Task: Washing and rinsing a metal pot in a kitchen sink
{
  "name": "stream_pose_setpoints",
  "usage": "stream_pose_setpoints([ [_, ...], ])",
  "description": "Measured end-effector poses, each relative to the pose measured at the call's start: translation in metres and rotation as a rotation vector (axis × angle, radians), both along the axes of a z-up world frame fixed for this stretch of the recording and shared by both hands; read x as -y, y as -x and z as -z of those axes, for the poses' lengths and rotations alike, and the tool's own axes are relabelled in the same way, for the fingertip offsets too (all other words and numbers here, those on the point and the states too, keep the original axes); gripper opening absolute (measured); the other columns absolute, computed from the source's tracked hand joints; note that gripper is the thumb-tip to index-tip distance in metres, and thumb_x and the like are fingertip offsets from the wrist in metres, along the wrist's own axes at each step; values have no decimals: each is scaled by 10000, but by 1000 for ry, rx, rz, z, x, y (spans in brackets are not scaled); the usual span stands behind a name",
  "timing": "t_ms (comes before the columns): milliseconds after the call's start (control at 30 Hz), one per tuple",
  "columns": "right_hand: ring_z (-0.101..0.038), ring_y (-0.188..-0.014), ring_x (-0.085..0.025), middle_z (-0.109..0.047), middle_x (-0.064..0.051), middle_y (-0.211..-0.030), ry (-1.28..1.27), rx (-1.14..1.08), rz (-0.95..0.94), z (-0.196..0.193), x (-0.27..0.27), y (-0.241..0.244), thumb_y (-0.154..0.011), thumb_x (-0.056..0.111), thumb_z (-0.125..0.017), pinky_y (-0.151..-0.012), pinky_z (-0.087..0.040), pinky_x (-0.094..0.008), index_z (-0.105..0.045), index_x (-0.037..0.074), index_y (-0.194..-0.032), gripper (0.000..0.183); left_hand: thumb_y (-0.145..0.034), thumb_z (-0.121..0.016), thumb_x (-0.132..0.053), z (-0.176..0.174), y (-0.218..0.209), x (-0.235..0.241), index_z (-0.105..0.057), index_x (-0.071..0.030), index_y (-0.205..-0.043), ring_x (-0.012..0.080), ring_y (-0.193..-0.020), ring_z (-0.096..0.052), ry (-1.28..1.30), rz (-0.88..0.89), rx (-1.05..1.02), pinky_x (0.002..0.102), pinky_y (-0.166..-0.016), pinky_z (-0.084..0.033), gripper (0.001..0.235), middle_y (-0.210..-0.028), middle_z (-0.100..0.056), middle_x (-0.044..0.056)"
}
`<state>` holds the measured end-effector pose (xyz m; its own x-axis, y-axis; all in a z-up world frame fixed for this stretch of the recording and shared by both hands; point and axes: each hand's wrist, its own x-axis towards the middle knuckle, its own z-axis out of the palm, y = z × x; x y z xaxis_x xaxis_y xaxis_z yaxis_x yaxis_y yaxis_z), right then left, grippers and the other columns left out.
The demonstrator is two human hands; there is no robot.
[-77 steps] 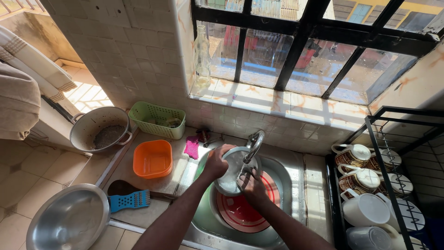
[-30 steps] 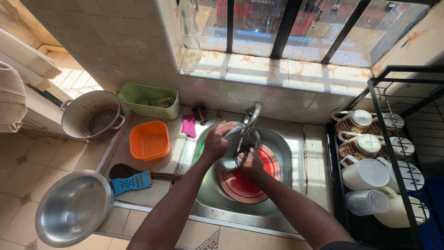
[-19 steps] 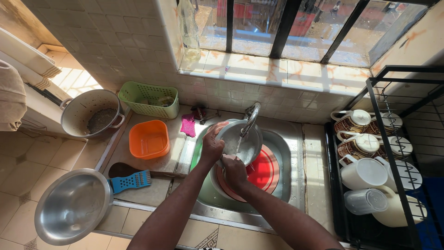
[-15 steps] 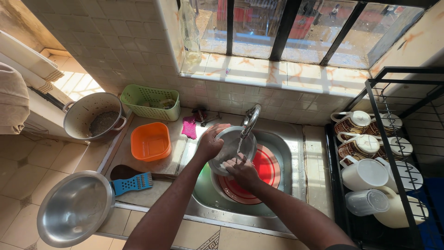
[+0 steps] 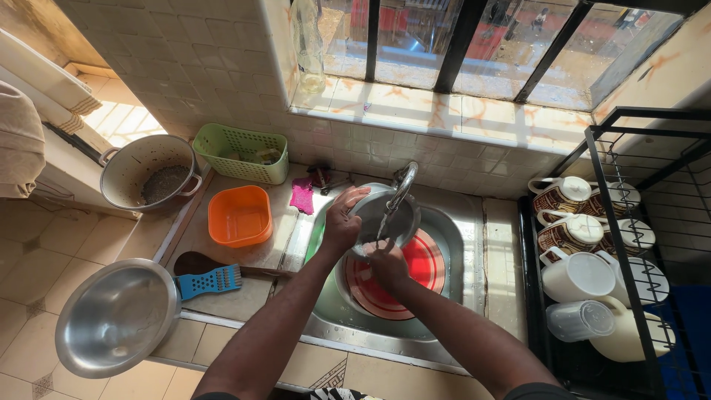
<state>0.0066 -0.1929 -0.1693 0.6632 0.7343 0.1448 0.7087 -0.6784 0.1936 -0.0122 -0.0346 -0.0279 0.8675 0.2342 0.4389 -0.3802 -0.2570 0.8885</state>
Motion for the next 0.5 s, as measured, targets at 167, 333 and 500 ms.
stream_pose_setpoints([
  [167, -579, -629, -255, -555, -37, -769, -289, 224, -253, -4, 4, 1, -706, 157, -664, -534, -451, -397, -607, 186, -938, 240, -630, -460, 23, -5, 2, -10, -768, -88, -1178, 358, -1343, -537, -7, 52, -51, 524, -1175, -379, 638, -1298, -696, 104],
  [333, -576, -689, -249, -553, -64, -789, -302, 304, -637, -16, 32, -20, -884, 128, -536, -787, -464, -430, -608, 159, -947, 100, -704, -524, 10, 10, -12, -30, -734, -113, -1278, 401, -1328, -535, -257, 237, -277, 585, -1148, -414, 624, -1334, -672, 99],
  [500, -600, -639, -191, -607, -33, -736, -201, 377, -485, -26, 37, -24, -881, 109, -556, -781, -483, -366, -599, 197, -742, 170, -563, -413, 101, 23, -19, -19, -777, -153, -1213, 347, -1239, -612, -233, 155, -75, 488, -1179, -407, 788, -1218, -739, 77],
])
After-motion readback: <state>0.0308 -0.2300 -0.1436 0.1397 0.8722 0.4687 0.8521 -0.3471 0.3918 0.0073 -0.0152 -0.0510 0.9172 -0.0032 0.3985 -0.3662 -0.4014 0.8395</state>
